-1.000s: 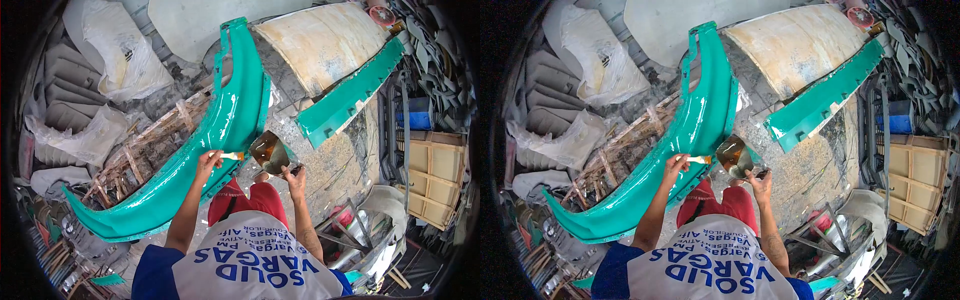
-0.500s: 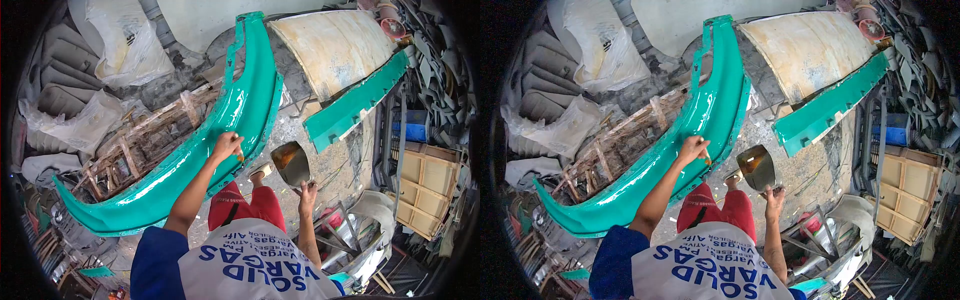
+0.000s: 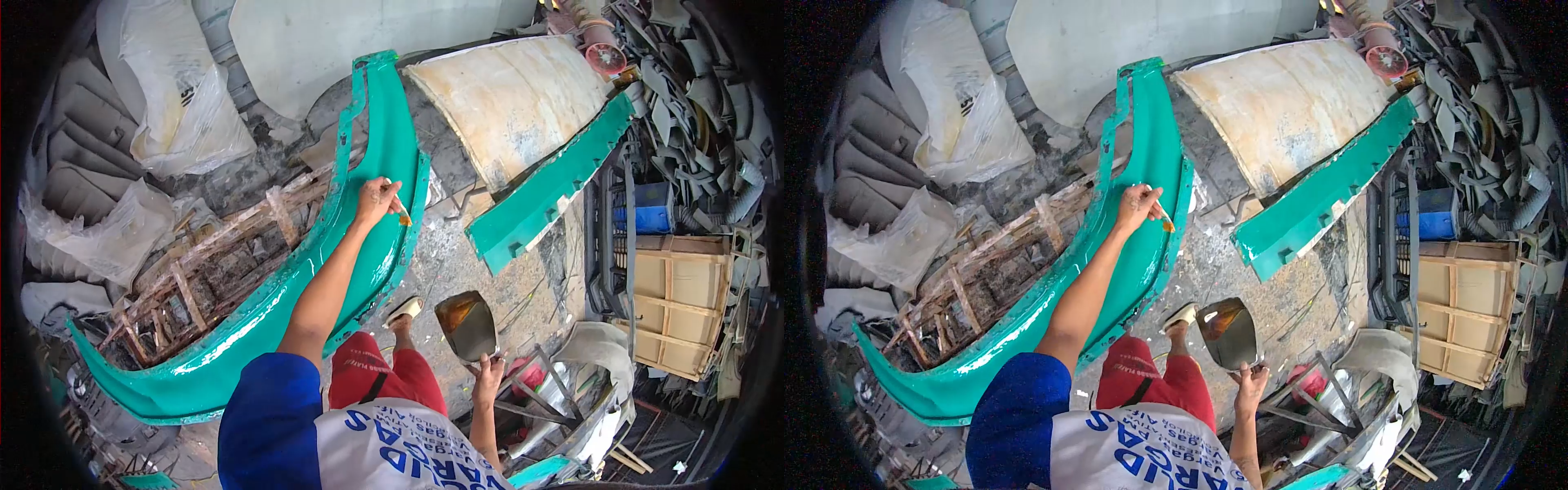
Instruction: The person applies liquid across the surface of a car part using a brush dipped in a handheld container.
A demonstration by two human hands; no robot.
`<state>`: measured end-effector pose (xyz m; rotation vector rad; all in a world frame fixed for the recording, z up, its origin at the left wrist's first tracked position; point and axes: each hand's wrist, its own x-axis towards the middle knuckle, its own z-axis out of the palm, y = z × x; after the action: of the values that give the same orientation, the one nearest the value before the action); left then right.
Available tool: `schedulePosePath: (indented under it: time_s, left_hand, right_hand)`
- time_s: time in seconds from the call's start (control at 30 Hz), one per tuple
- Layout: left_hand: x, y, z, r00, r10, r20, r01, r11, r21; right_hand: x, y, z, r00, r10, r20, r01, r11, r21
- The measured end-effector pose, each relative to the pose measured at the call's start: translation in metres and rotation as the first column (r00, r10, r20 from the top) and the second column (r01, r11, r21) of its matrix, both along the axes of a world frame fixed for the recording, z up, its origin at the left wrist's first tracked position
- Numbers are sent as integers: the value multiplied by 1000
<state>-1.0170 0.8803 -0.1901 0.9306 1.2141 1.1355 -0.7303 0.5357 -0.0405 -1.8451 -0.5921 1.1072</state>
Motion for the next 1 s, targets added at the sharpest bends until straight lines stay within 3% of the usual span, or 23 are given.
schedulePosePath:
  time_s: [0.23, 0.3, 0.33, 0.4, 0.53, 0.73, 0.87, 0.9, 0.93, 1.0]
  left_hand:
    - [0, 83, 10, 996, 87, 34, -89, 993, 76]
    - [1, 93, 17, 975, 220, 23, -221, 958, 186]
    - [3, 88, 23, 977, 213, 17, -213, 961, 176]
    - [4, 75, 34, 962, 274, -7, -258, 914, 314]
    - [-5, -19, 17, 969, 78, -236, -5, 955, 295]
    - [-40, -177, 16, 943, -144, -299, 205, 961, 184]
    - [-70, -249, 32, 896, -169, -411, 250, 956, 152]
    - [-81, -261, 31, 868, -231, -441, 314, 941, 126]
    - [-87, -266, 37, 835, -290, -469, 375, 922, 98]
    - [-93, -269, 47, 807, -236, -542, 360, 923, 135]
  right_hand:
    - [-4, -8, 4, 997, -62, -40, 63, 997, 35]
    - [-4, -12, 3, 997, -71, -36, 72, 997, 30]
    - [-3, -15, 1, 997, -73, -33, 74, 997, 35]
    - [3, -17, -6, 996, -82, -36, 83, 996, 16]
    - [-3, -6, -7, 997, -47, -64, 49, 998, 43]
    - [-4, 16, -24, 995, 56, -78, -52, 997, 59]
    - [-2, 22, -59, 983, 160, -86, -152, 984, 94]
    - [8, 15, -82, 971, 237, -12, -236, 971, 40]
    - [4, 14, -87, 969, 248, -21, -247, 968, 44]
    - [-4, 12, -97, 981, 180, -67, -179, 984, 17]
